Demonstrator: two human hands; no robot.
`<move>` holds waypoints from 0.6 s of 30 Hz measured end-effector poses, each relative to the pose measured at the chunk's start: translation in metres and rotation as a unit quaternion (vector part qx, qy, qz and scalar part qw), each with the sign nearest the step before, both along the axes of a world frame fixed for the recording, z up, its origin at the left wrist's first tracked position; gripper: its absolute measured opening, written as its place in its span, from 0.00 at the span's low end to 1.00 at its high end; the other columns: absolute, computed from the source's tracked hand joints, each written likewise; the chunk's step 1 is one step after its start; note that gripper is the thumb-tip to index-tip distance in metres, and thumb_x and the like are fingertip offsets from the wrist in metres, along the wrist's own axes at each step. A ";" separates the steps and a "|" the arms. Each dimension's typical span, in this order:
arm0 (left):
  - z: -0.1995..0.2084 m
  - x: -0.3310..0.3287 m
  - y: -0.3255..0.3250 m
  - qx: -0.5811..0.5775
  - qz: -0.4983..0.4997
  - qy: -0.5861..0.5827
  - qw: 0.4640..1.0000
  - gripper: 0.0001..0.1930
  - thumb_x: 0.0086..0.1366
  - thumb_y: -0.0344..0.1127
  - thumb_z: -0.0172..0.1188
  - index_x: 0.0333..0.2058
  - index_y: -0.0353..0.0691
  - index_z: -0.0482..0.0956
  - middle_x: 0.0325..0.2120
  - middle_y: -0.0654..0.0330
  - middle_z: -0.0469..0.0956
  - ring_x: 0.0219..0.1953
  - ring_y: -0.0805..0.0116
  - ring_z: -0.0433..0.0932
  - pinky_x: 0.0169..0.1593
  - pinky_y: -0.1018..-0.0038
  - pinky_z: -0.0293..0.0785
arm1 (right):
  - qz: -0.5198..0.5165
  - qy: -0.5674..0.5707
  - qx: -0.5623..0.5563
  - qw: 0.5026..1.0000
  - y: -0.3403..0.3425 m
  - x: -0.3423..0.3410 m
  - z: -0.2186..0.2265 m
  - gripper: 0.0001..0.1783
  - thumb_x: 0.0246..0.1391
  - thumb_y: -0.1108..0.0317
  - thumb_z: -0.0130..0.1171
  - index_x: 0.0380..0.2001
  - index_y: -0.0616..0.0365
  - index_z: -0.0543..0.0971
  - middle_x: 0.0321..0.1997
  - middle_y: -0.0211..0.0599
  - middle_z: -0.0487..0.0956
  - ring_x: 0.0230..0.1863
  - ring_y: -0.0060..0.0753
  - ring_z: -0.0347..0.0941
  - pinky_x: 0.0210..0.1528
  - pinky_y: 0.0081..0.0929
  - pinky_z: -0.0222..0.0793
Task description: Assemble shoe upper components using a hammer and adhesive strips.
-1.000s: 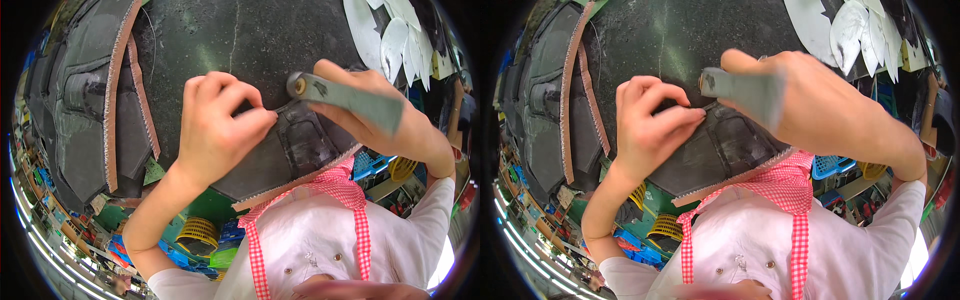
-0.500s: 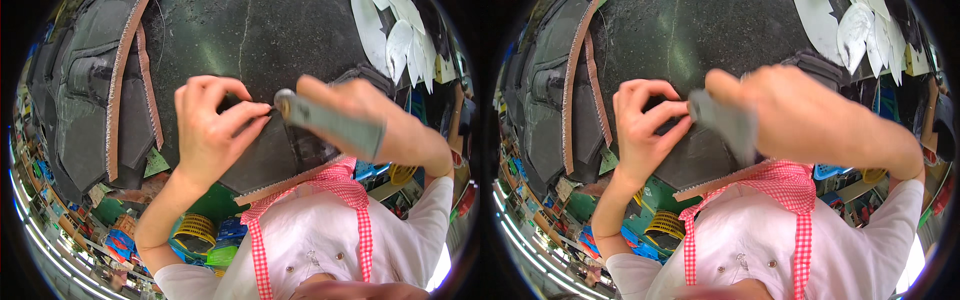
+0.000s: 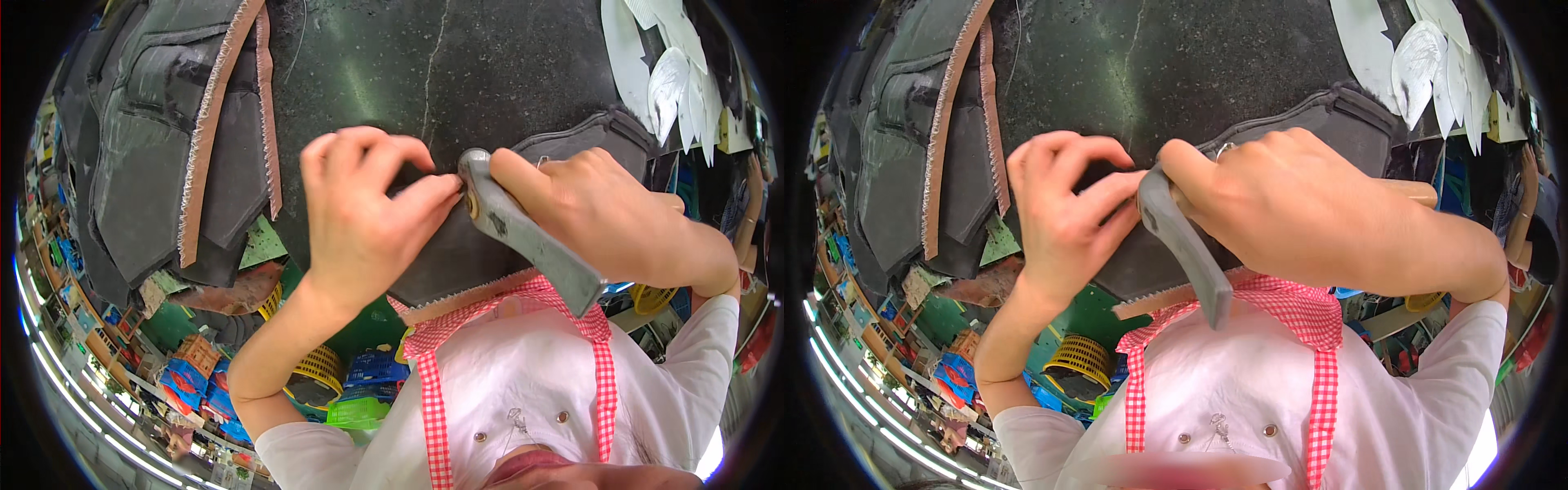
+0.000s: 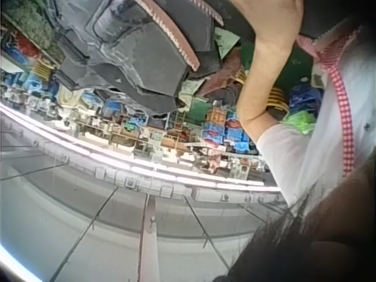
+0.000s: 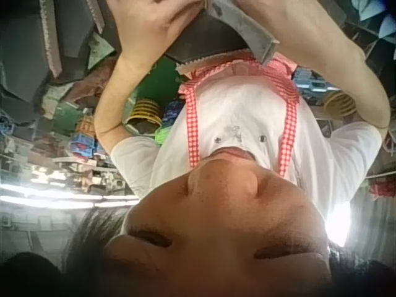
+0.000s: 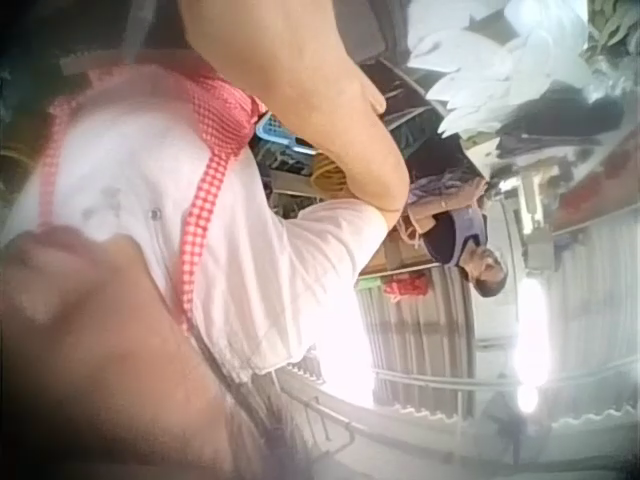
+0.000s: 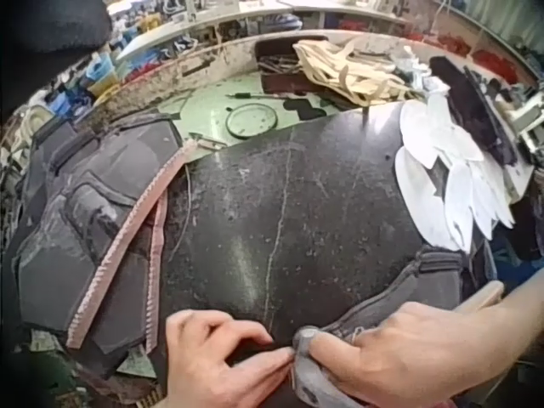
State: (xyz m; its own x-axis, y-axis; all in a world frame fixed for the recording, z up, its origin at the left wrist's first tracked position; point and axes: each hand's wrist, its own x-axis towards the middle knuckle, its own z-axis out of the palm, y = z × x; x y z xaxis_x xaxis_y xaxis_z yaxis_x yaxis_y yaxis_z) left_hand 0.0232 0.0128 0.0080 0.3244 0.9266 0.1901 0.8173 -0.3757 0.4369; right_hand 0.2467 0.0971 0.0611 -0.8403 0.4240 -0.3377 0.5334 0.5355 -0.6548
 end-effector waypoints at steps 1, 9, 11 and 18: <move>0.003 -0.006 0.003 -0.014 0.007 -0.004 1.000 0.15 0.44 0.36 0.75 0.34 0.52 0.87 0.41 0.69 0.78 0.46 0.61 0.71 0.52 0.62 0.63 | 0.018 -0.030 -0.022 0.999 -0.001 0.002 -0.002 0.16 0.55 0.70 0.61 0.43 0.62 0.67 0.22 0.48 0.72 0.24 0.56 0.75 0.24 0.43 0.67; -0.006 -0.004 -0.006 -0.007 -0.002 -0.055 0.998 0.09 0.47 0.34 0.73 0.29 0.50 0.84 0.33 0.71 0.77 0.44 0.63 0.73 0.49 0.62 0.63 | -0.037 0.014 0.000 0.999 0.003 -0.005 0.002 0.15 0.53 0.74 0.62 0.43 0.59 0.70 0.25 0.45 0.69 0.24 0.57 0.73 0.24 0.42 0.66; -0.005 -0.003 -0.007 0.004 -0.022 -0.028 0.999 0.08 0.49 0.35 0.72 0.29 0.50 0.83 0.33 0.71 0.76 0.44 0.64 0.73 0.50 0.61 0.63 | -0.036 0.004 -0.006 0.999 0.007 -0.007 0.004 0.16 0.53 0.74 0.61 0.44 0.60 0.70 0.25 0.45 0.71 0.24 0.57 0.74 0.24 0.43 0.66; -0.004 -0.028 0.002 -0.059 -0.037 -0.074 0.995 0.08 0.49 0.36 0.72 0.30 0.51 0.85 0.31 0.72 0.78 0.41 0.65 0.73 0.50 0.63 0.64 | 0.000 -0.046 -0.062 0.997 -0.006 -0.013 0.003 0.17 0.54 0.77 0.59 0.47 0.63 0.70 0.21 0.46 0.68 0.24 0.56 0.73 0.24 0.41 0.66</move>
State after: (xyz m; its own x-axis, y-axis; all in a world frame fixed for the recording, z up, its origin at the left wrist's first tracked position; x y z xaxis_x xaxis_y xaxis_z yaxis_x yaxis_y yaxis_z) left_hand -0.0050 0.0148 0.0036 0.3691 0.9200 0.1318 0.7121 -0.3711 0.5959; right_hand 0.2334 0.0912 0.0639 -0.8035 0.3745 -0.4627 0.5939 0.4526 -0.6652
